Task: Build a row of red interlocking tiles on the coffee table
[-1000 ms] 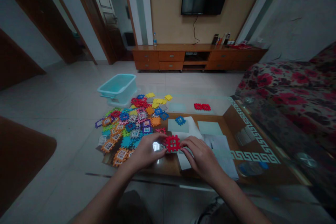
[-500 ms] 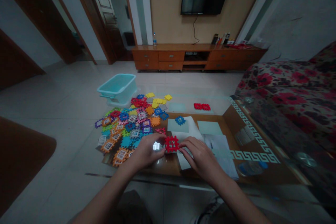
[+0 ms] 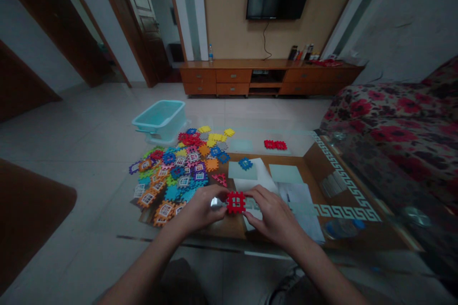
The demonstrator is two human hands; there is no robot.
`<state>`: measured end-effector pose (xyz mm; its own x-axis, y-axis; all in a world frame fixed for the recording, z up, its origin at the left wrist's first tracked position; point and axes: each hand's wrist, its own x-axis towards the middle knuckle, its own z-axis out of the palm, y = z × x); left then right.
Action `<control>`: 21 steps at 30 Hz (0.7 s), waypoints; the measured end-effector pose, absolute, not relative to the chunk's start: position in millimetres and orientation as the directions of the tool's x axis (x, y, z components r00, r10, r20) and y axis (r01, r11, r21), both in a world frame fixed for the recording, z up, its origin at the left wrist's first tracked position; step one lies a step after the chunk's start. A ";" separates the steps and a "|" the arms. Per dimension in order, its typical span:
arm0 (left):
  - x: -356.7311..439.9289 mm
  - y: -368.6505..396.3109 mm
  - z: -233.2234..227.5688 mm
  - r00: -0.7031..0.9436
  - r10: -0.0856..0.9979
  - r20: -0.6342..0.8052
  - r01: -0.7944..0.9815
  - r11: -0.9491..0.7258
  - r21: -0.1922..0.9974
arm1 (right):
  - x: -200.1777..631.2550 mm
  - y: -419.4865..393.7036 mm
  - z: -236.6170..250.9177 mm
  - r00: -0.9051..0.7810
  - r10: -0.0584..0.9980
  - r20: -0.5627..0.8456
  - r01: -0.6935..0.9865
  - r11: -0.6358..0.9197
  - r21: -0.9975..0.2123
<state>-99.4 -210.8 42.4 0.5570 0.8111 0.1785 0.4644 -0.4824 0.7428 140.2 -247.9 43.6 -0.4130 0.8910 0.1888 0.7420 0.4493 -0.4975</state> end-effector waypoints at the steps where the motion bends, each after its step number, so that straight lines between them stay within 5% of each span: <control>1: -99.2 -210.9 42.5 0.560 0.809 0.182 0.465 -0.488 0.738 | 140.3 -247.9 43.4 -0.413 0.890 0.193 0.742 0.452 -0.495; 21: -99.5 -210.8 43.3 0.565 0.816 0.122 0.487 -0.449 0.749 | 139.8 -248.8 44.1 -0.430 0.875 0.224 0.746 0.484 -0.458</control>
<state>-99.5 -210.8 43.3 0.5652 0.8159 0.1218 0.4874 -0.4494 0.7487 139.8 -248.8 44.1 -0.4303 0.8745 0.2237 0.7457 0.4841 -0.4579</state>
